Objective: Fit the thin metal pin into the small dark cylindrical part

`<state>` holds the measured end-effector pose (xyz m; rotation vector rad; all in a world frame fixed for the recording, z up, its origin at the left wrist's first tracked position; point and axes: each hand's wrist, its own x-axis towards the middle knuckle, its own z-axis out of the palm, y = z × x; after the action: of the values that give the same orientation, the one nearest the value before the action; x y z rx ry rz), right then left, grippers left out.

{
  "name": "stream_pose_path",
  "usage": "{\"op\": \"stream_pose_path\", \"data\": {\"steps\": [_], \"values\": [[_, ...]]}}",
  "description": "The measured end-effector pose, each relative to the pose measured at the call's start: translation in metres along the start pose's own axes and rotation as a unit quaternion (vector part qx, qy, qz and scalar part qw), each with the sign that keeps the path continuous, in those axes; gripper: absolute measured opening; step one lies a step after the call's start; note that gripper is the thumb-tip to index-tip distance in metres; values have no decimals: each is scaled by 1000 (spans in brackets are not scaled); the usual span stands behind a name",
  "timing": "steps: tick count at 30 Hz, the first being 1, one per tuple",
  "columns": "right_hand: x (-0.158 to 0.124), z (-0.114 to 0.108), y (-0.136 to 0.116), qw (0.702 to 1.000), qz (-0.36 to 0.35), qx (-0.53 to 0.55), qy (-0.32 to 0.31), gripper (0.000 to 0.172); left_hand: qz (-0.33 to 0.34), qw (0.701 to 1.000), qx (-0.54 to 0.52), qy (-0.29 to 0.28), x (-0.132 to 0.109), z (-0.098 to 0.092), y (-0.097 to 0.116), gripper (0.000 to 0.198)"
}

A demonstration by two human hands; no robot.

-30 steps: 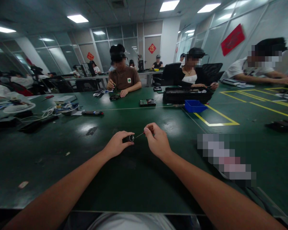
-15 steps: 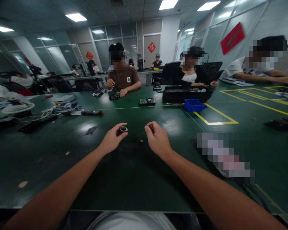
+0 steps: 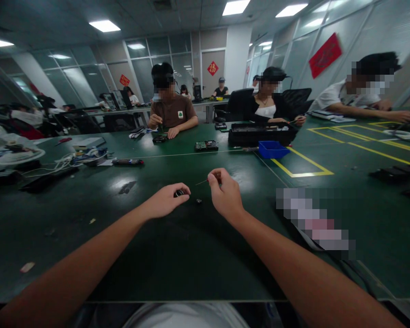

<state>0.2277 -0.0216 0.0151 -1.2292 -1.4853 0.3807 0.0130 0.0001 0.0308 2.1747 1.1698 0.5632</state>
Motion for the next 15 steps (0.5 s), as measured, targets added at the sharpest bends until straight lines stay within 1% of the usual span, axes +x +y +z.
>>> {"op": "stream_pose_path", "data": {"steps": [3, 6, 8, 12, 15], "values": [[0, -1, -1, 1000, -2, 4, 1, 19, 7, 997, 72, -15, 8, 11, -2, 20], [0, -1, -1, 1000, -3, 6, 2, 18, -2, 991, 132, -28, 17, 24, -6, 32], [1, -1, 0, 1000, -5, 3, 3, 17, 4, 985, 167, -34, 23, 33, -9, 36], [0, 0, 1, 1000, -7, -4, 3, 16, 28, 977, 206, -37, 33, 43, -11, 26], [1, -1, 1, 1000, -6, -4, -2, 16, 22, 983, 179, -33, 35, 40, -11, 24]]}}
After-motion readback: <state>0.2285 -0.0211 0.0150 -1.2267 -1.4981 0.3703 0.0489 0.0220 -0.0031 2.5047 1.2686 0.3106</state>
